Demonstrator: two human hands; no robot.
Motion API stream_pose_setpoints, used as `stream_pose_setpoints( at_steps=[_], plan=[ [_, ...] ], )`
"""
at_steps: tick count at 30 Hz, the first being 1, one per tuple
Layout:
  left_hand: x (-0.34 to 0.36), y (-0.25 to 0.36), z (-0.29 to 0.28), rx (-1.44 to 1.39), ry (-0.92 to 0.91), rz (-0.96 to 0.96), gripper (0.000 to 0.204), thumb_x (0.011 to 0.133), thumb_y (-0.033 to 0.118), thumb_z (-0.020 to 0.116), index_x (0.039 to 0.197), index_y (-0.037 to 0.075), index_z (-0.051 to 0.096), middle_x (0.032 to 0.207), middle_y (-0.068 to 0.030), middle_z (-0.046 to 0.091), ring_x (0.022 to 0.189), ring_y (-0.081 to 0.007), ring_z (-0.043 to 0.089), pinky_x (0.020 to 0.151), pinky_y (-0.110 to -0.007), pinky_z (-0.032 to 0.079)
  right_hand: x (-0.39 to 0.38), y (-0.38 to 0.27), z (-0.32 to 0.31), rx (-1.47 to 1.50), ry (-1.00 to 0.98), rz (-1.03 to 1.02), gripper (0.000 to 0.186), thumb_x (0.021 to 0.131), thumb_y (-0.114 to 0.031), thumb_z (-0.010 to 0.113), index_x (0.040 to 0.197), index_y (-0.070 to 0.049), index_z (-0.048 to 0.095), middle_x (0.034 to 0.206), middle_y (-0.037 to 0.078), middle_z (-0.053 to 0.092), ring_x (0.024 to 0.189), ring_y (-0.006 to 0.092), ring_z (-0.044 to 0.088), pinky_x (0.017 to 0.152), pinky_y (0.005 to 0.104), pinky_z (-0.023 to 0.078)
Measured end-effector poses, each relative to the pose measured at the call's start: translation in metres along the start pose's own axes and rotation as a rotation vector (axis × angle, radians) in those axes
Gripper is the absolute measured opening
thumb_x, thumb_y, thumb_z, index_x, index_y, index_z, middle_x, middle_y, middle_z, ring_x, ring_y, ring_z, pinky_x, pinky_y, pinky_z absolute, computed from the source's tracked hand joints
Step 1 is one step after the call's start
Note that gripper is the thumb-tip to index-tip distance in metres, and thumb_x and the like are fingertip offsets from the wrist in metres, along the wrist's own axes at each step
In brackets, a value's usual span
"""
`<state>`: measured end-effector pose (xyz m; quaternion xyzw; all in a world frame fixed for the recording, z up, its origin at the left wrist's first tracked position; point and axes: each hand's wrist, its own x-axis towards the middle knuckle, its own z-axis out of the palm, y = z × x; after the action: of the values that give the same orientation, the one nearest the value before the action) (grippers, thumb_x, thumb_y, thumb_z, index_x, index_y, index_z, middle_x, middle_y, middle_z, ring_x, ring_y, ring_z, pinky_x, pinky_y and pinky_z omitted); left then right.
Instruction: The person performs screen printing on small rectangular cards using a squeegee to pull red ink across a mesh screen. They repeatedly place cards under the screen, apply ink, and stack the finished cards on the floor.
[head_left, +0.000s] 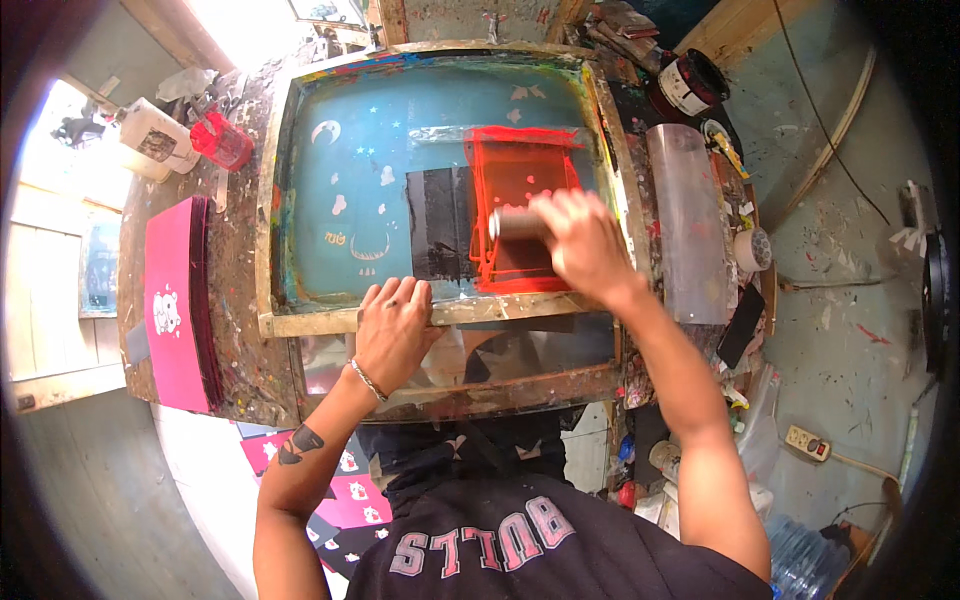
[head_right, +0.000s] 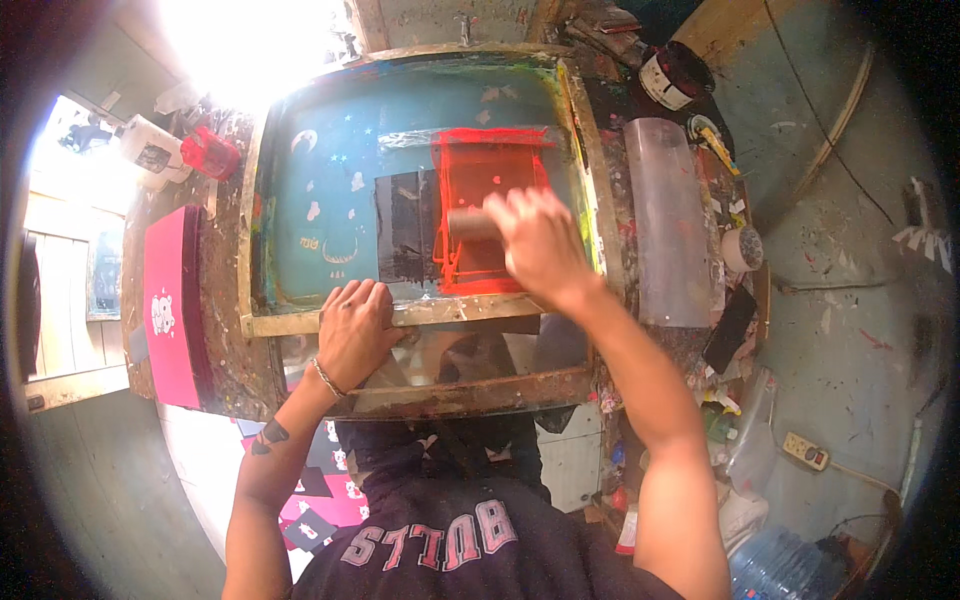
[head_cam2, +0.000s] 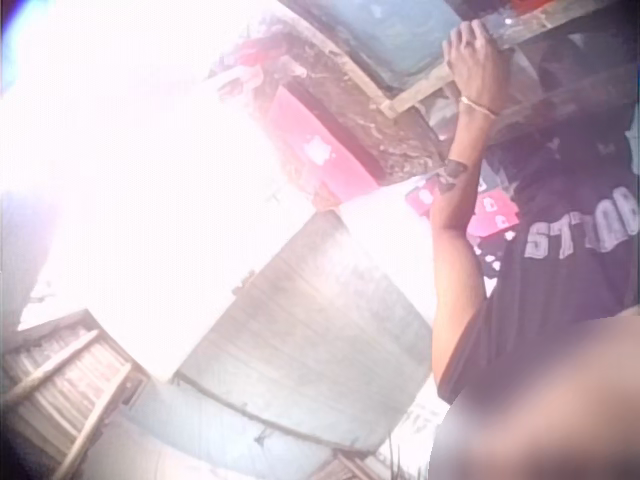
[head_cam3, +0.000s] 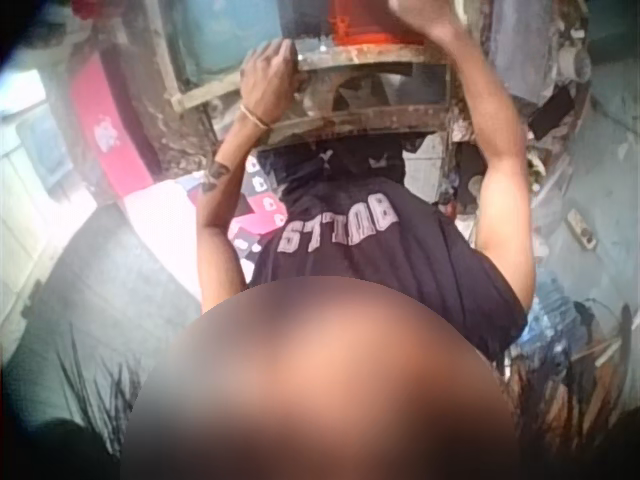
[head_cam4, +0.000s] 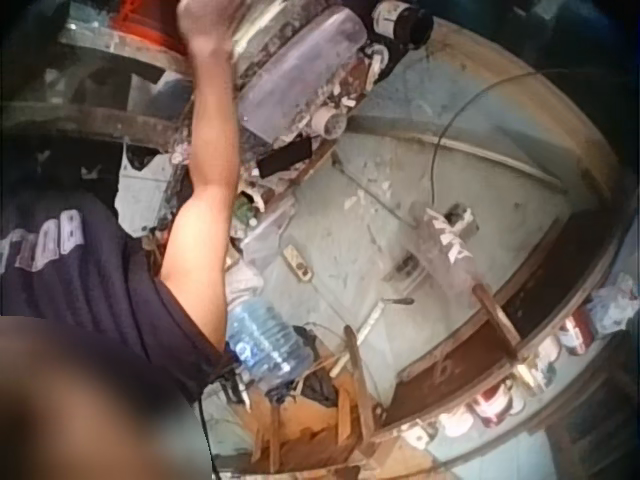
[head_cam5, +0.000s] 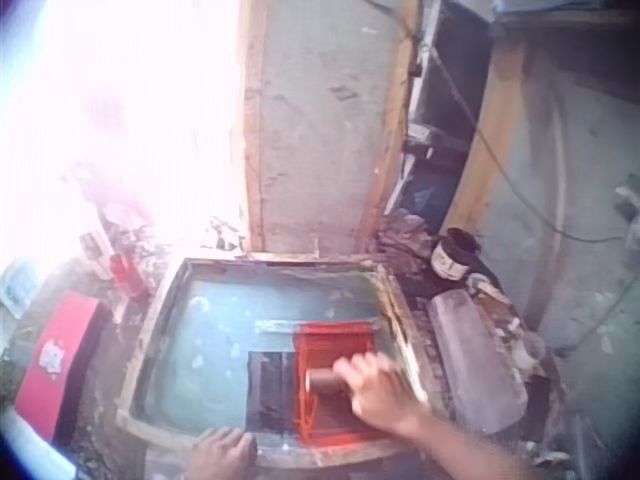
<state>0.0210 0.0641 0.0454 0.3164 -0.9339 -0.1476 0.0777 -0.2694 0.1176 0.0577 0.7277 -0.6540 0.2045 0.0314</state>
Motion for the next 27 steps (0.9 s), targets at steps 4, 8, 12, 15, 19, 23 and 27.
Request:
stream_pose_setpoints(
  at_steps=[4, 8, 12, 15, 19, 23, 27],
  plan=[
    [0.009, 0.001, -0.002, 0.018, 0.047, 0.017, 0.042, 0.069, 0.030, 0.090, 0.091, 0.007, 0.062, 0.093, -0.0071, 0.063, 0.098, -0.0284, 0.063, 0.088, -0.042, 0.049, -0.044, -0.032, -0.022, -0.037, -0.035, 0.007, 0.027, 0.084, -0.002, 0.056, 0.110, -0.001, 0.065, 0.089, 0.015, 0.066, 0.088, 0.0336, 0.064, 0.083, 0.0454, 0.050],
    [0.010, -0.001, -0.013, -0.010, 0.092, 0.056, 0.040, 0.069, 0.033, 0.090, 0.087, 0.006, 0.066, 0.090, -0.0085, 0.065, 0.096, -0.0296, 0.064, 0.086, -0.044, 0.050, -0.055, -0.041, -0.026, -0.134, 0.037, -0.068, 0.027, 0.083, -0.005, 0.060, 0.109, 0.000, 0.066, 0.095, 0.014, 0.065, 0.090, 0.0310, 0.063, 0.083, 0.0445, 0.050],
    [0.033, 0.023, -0.113, -0.038, 0.044, -0.058, 0.038, 0.073, 0.031, 0.090, 0.091, 0.004, 0.070, 0.091, -0.0113, 0.070, 0.090, -0.0274, 0.069, 0.078, -0.040, 0.054, -0.026, -0.043, -0.073, -0.207, 0.287, -0.157, 0.049, 0.084, -0.042, 0.072, 0.109, 0.000, 0.066, 0.096, 0.017, 0.062, 0.090, 0.0371, 0.064, 0.082, 0.0496, 0.050],
    [0.055, 0.036, -0.154, -0.319, 0.496, -0.032, 0.033, 0.077, 0.032, 0.088, 0.098, 0.011, 0.074, 0.098, -0.0111, 0.073, 0.091, -0.0319, 0.067, 0.082, -0.045, 0.049, 0.036, -0.026, -0.131, -0.308, 0.420, -0.164, 0.049, 0.087, -0.054, 0.071, 0.098, -0.006, 0.068, 0.085, 0.013, 0.066, 0.073, 0.0341, 0.067, 0.065, 0.0443, 0.053],
    [0.048, 0.040, -0.096, -0.133, 0.701, 0.183, 0.033, 0.085, 0.030, 0.082, 0.111, 0.011, 0.074, 0.118, -0.0118, 0.071, 0.113, -0.0359, 0.064, 0.096, -0.049, 0.046, 0.109, -0.039, -0.191, -0.104, 0.457, -0.024, 0.057, 0.087, -0.053, 0.069, 0.073, 0.002, 0.068, 0.068, 0.025, 0.064, 0.062, 0.0419, 0.064, 0.063, 0.0476, 0.050],
    [0.028, 0.035, 0.033, -0.010, 0.126, 0.308, 0.059, 0.093, 0.048, 0.070, 0.140, 0.014, 0.064, 0.164, -0.0142, 0.038, 0.153, -0.0402, 0.027, 0.123, -0.060, 0.019, 0.137, -0.035, -0.210, -0.168, 0.461, 0.019, 0.055, 0.088, -0.052, 0.069, 0.075, 0.002, 0.069, 0.068, 0.026, 0.063, 0.064, 0.0414, 0.065, 0.065, 0.0476, 0.050],
    [-0.048, 0.003, 0.040, -0.026, 0.012, 0.110, 0.066, 0.091, 0.048, 0.072, 0.147, 0.016, 0.059, 0.169, -0.0144, 0.028, 0.158, -0.0399, 0.018, 0.126, -0.063, 0.007, 0.148, -0.027, -0.206, -0.128, 0.424, -0.006, 0.056, 0.093, -0.050, 0.063, 0.079, 0.004, 0.068, 0.067, 0.026, 0.061, 0.065, 0.0364, 0.065, 0.067, 0.0444, 0.049]
  ],
)
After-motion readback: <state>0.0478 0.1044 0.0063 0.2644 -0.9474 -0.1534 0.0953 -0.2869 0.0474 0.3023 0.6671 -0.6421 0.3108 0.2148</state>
